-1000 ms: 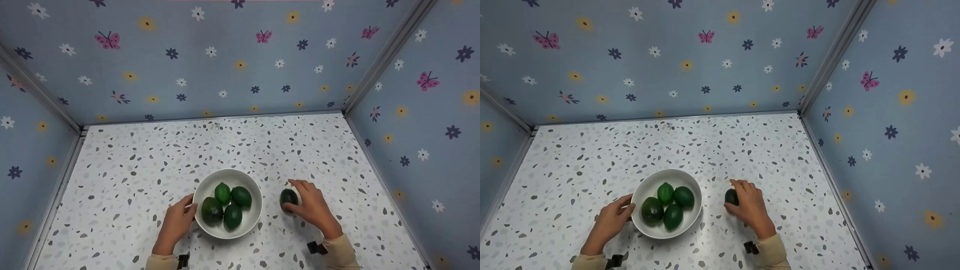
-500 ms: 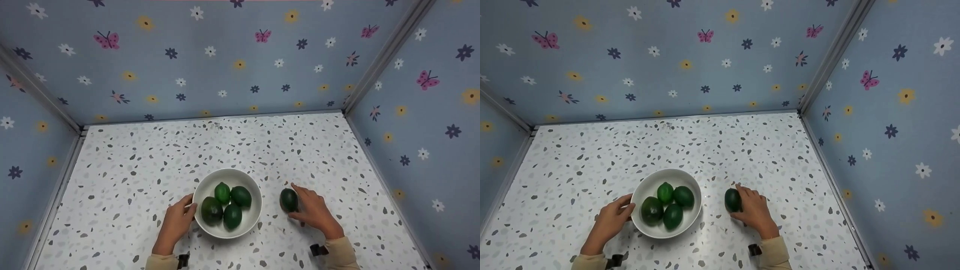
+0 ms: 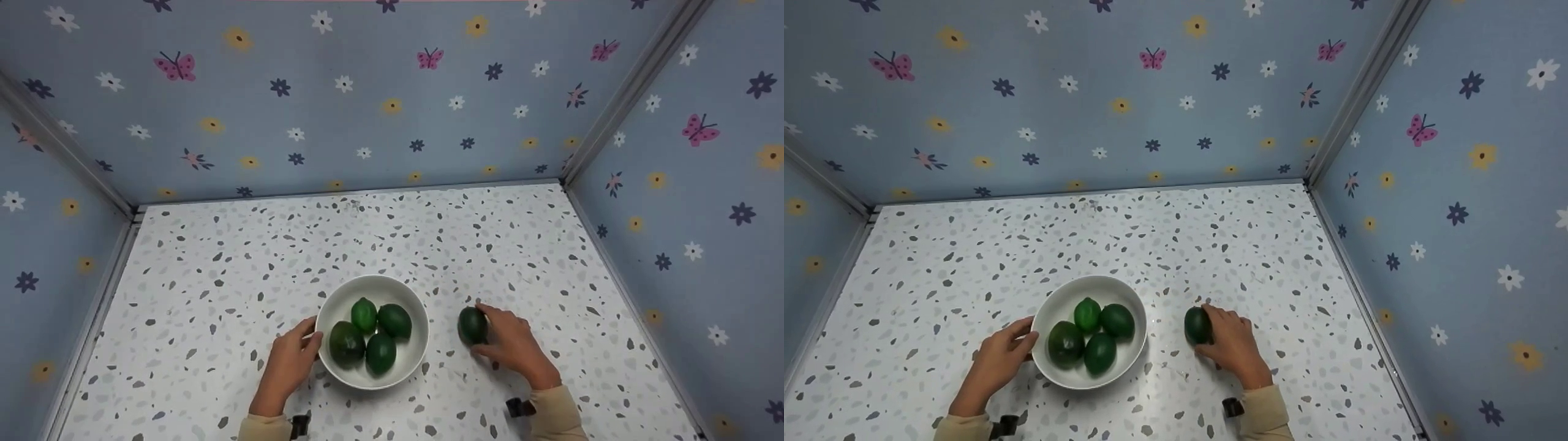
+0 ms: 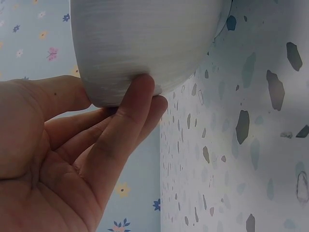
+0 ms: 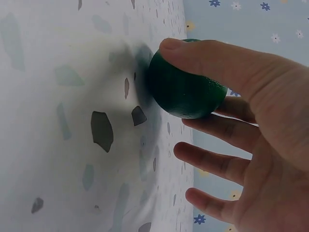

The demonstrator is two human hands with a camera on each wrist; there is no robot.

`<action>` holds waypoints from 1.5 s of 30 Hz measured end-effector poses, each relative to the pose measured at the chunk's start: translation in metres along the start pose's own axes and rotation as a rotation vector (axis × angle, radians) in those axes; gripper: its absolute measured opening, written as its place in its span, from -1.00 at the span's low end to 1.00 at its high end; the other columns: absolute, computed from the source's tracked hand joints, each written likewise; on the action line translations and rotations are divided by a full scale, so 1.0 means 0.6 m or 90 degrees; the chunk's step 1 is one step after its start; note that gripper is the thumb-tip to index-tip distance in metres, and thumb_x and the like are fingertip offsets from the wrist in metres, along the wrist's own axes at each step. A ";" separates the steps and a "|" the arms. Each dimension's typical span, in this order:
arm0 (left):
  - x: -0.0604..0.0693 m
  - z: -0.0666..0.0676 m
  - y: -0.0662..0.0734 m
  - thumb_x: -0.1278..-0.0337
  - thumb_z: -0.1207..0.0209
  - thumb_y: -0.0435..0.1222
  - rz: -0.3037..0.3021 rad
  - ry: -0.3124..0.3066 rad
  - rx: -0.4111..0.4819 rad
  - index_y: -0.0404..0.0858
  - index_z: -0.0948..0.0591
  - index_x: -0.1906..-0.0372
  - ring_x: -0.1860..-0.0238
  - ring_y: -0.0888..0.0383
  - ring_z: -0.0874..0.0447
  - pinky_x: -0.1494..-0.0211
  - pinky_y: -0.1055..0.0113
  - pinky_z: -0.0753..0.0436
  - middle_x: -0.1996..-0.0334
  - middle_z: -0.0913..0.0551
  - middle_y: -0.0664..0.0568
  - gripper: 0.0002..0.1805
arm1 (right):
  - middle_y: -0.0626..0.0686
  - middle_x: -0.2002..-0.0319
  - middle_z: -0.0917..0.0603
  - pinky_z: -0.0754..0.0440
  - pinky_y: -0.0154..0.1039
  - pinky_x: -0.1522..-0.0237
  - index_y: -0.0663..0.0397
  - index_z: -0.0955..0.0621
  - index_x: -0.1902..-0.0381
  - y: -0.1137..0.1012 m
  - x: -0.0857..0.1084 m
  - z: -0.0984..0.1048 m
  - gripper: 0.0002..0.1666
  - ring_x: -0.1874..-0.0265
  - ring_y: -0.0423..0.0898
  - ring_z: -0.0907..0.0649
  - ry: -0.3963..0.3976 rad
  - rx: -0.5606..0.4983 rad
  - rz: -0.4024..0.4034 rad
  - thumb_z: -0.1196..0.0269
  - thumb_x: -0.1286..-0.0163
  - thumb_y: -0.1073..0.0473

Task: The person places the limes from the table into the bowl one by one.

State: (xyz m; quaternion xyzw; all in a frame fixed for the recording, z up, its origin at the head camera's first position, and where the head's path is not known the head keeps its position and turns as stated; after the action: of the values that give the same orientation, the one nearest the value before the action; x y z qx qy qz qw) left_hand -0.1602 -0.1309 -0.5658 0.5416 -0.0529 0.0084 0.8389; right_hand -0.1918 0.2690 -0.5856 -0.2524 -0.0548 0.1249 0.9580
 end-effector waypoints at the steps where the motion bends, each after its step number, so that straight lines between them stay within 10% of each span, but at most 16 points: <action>1: 0.000 0.000 0.000 -0.48 -0.10 -0.37 0.001 0.000 -0.001 -0.45 -0.43 -0.36 -0.15 -0.20 -0.61 0.02 0.31 -0.74 -0.20 -0.55 -0.33 -0.54 | 0.12 -0.28 -0.54 -0.37 0.26 -0.25 0.13 -0.39 -0.45 0.000 0.000 0.000 0.03 -0.26 0.14 -0.49 0.000 -0.001 -0.002 -0.58 -0.07 -0.01; 30: -0.001 0.000 0.001 -0.47 -0.09 -0.38 0.007 -0.002 0.004 -0.45 -0.44 -0.36 -0.16 -0.20 -0.60 0.03 0.32 -0.75 -0.19 -0.56 -0.32 -0.55 | 0.05 -0.19 -0.61 -0.59 0.07 -0.17 0.12 -0.47 -0.37 -0.131 -0.007 0.071 -0.02 -0.14 0.03 -0.59 0.101 -0.029 0.184 -0.57 -0.07 -0.14; 45: -0.002 -0.001 -0.003 -0.48 -0.09 -0.36 0.021 0.001 0.000 -0.42 -0.43 -0.38 -0.17 -0.20 -0.59 0.01 0.29 -0.74 -0.22 -0.54 -0.31 -0.54 | 0.00 -0.14 -0.62 -0.56 0.02 -0.15 0.12 -0.50 -0.33 -0.213 -0.011 0.042 -0.01 -0.11 -0.05 -0.57 0.089 0.014 0.269 -0.51 -0.08 -0.31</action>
State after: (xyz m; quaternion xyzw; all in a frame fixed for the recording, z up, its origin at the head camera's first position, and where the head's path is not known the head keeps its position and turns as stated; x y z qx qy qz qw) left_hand -0.1613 -0.1312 -0.5679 0.5406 -0.0614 0.0223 0.8388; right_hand -0.1751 0.1716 -0.5007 -0.2557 0.0672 0.3054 0.9148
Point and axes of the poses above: each hand's wrist, its own x-axis away from the middle knuckle, its own z-axis out of the back of the hand, y = z × x, the point moved 8 cm from there along -x, towards the middle knuckle
